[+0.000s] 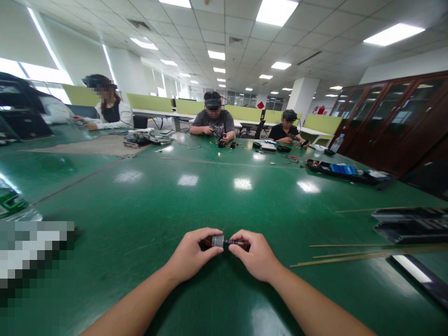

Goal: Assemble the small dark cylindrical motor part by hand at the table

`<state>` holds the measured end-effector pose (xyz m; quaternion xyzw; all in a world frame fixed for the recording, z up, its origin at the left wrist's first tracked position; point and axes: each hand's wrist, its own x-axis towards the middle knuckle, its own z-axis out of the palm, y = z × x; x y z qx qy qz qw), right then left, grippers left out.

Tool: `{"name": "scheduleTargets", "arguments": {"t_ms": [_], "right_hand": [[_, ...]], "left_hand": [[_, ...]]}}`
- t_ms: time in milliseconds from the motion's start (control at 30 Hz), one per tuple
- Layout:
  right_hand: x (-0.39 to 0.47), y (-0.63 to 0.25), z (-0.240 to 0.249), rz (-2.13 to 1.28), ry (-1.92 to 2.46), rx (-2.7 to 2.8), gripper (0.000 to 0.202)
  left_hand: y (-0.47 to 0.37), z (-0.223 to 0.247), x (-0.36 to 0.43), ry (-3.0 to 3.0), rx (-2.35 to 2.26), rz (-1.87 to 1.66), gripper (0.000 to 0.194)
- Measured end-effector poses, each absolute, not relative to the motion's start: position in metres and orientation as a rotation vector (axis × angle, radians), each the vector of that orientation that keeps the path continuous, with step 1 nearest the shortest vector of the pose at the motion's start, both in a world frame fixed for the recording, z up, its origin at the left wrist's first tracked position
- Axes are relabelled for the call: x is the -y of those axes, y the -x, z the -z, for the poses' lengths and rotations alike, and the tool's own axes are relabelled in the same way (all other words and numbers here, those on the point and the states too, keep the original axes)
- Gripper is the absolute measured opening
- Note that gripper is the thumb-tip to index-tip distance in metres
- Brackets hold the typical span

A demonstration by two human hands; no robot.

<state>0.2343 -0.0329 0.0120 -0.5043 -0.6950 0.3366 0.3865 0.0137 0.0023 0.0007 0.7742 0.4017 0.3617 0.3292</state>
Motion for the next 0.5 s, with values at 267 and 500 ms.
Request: {"name": "scheduleTargets", "arguments": {"t_ms": [267,500], "right_hand": [[0.0327,-0.2348,-0.0117,-0.854,1.273,1.767,0.008],[0.0339,-0.2352,-0.0122,-0.864,1.267,1.765,0.008]], "left_hand": [[-0.0141,-0.0019,-0.0021,-2.032,-1.062,-0.951,0.031],[-0.0138,-0.0023,-0.0016,-2.018,-1.058,-0.946,0.031]]}}
